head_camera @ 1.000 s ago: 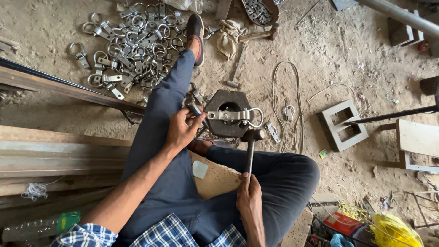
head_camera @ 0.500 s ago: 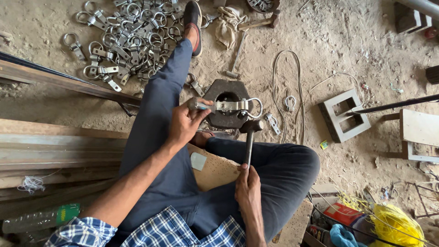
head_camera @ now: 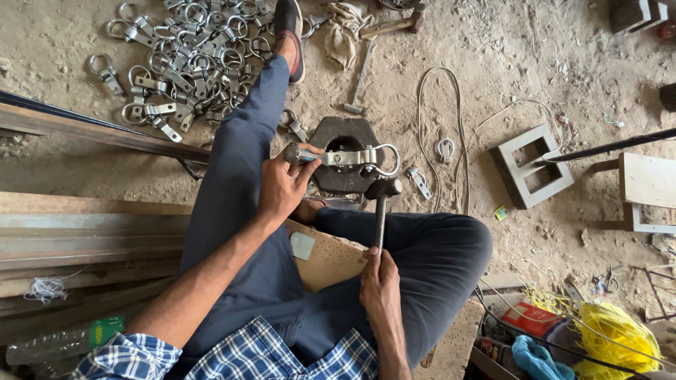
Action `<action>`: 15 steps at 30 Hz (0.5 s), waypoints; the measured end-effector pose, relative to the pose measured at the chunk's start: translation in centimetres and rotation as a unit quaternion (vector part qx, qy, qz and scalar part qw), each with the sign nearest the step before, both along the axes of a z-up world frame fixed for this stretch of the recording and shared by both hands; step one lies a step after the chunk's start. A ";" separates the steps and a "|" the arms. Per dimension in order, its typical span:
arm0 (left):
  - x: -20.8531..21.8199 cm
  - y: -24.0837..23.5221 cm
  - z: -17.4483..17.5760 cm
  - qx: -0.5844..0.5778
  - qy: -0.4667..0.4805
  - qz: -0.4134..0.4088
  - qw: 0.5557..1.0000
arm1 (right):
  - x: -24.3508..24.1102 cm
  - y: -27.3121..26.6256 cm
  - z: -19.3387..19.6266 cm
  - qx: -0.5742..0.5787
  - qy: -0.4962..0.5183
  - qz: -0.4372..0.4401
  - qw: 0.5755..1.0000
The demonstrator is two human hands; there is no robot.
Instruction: The person holds metal components against a central block and strikes them with a hammer, then uses a thin metal rod to strike specific parts of the assembly before placing components aside.
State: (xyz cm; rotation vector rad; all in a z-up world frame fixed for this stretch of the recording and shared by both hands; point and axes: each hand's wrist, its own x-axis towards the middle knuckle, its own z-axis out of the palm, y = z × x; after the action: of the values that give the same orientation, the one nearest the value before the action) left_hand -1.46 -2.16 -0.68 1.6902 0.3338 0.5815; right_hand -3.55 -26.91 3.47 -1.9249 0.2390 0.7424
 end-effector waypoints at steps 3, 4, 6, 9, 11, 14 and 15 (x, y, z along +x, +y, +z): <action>0.0 0.3 1.1 0.041 0.106 0.009 0.993 | 0.0 0.0 0.0 0.001 0.000 0.001 1.000; -0.1 0.4 1.2 0.052 0.087 0.009 0.995 | 0.0 0.0 0.0 0.004 0.002 0.000 1.000; -0.1 0.7 1.3 0.102 0.035 0.007 0.994 | 0.0 0.0 0.2 0.003 -0.001 0.002 1.000; 0.2 1.0 1.1 0.179 -0.029 -0.003 0.983 | -0.1 0.1 0.7 -0.014 -0.010 0.010 1.000; 0.5 1.1 1.1 0.183 -0.030 -0.020 0.982 | -0.1 0.3 1.1 -0.032 -0.012 0.012 0.999; 1.1 0.8 1.1 0.226 0.034 -0.019 0.973 | -0.3 0.2 1.3 -0.012 -0.023 0.010 1.000; 1.2 0.7 1.1 0.226 0.023 -0.018 0.974 | -0.4 0.1 1.4 -0.014 -0.032 0.008 0.999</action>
State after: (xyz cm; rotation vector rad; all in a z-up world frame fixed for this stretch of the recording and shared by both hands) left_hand -0.31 -1.44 0.46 2.1461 0.2106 0.6236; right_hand -3.92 -26.76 4.84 -1.9761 0.1955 0.6900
